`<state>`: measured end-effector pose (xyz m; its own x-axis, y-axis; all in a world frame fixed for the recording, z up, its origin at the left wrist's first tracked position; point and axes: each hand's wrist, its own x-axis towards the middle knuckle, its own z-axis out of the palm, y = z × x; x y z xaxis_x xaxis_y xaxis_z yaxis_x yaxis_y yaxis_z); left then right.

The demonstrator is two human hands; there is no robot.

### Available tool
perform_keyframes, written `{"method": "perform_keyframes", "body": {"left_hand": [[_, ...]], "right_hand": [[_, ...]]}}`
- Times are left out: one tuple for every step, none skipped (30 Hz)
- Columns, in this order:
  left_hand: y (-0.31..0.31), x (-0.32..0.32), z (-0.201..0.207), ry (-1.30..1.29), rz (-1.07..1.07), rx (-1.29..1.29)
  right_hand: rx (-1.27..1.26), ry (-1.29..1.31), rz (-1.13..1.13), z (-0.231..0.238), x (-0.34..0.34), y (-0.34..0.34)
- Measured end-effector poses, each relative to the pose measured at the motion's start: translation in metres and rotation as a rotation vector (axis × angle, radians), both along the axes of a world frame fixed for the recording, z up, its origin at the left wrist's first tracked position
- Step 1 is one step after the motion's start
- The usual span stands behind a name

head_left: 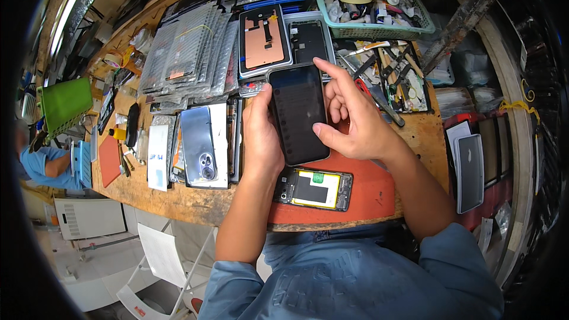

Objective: The person works at a cluttered electronics repair bench, using a metal prying tool to separate the back cover of a disassembled smartphone. They repeatedly pry along the edges, lift the cover, and reposition the device while handling other phones and parts on the table.

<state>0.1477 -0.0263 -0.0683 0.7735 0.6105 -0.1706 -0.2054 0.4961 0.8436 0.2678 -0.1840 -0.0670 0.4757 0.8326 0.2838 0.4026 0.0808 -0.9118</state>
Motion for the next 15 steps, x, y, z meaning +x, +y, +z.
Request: {"method": "perform_keyframes", "body": {"left_hand": [[-0.001, 0.0, 0.0, 0.01, 0.022, 0.019], [-0.003, 0.0, 0.0, 0.002, 0.036, 0.023], [-0.005, 0.001, 0.0, -0.006, 0.051, 0.026], [-0.006, 0.001, 0.001, -0.014, 0.066, 0.03], [-0.007, 0.0, 0.0, -0.014, 0.062, 0.052], [-0.007, 0.0, 0.0, -0.014, 0.058, 0.074], [-0.007, -0.001, -0.001, -0.015, 0.054, 0.096], [-0.007, -0.002, -0.001, -0.014, 0.053, 0.118], [-0.008, -0.002, -0.001, -0.013, 0.051, 0.141], [-0.009, -0.003, -0.001, -0.012, 0.05, 0.163], [-0.011, -0.003, 0.001, -0.01, 0.054, 0.172], [-0.014, -0.003, 0.004, -0.007, 0.058, 0.18], [-0.016, -0.003, 0.006, -0.005, 0.062, 0.189], [-0.018, -0.003, 0.007, -0.003, 0.056, 0.2], [-0.019, -0.004, 0.008, -0.002, 0.05, 0.211]], "right_hand": [[0.008, 0.007, -0.003, 0.0, 0.001, -0.001], [0.037, 0.01, -0.012, -0.001, 0.0, 0.0], [0.037, 0.011, -0.009, -0.001, 0.0, 0.001], [0.036, 0.012, -0.005, -0.002, 0.0, 0.001], [0.037, 0.015, -0.001, -0.002, 0.0, 0.001], [0.041, 0.019, -0.008, -0.002, -0.001, 0.001], [0.044, 0.024, -0.015, -0.001, -0.001, 0.002], [0.047, 0.027, -0.022, 0.0, -0.002, 0.002], [0.053, 0.031, -0.033, 0.0, -0.002, 0.002], [0.059, 0.035, -0.043, 0.0, -0.003, 0.003], [0.064, 0.038, -0.054, -0.001, -0.003, 0.003], [0.067, 0.041, -0.063, -0.002, -0.004, 0.003], [0.071, 0.044, -0.073, -0.004, -0.004, 0.004], [0.075, 0.045, -0.083, -0.005, -0.004, 0.004], [0.082, 0.044, -0.091, -0.005, -0.004, 0.004]]}}
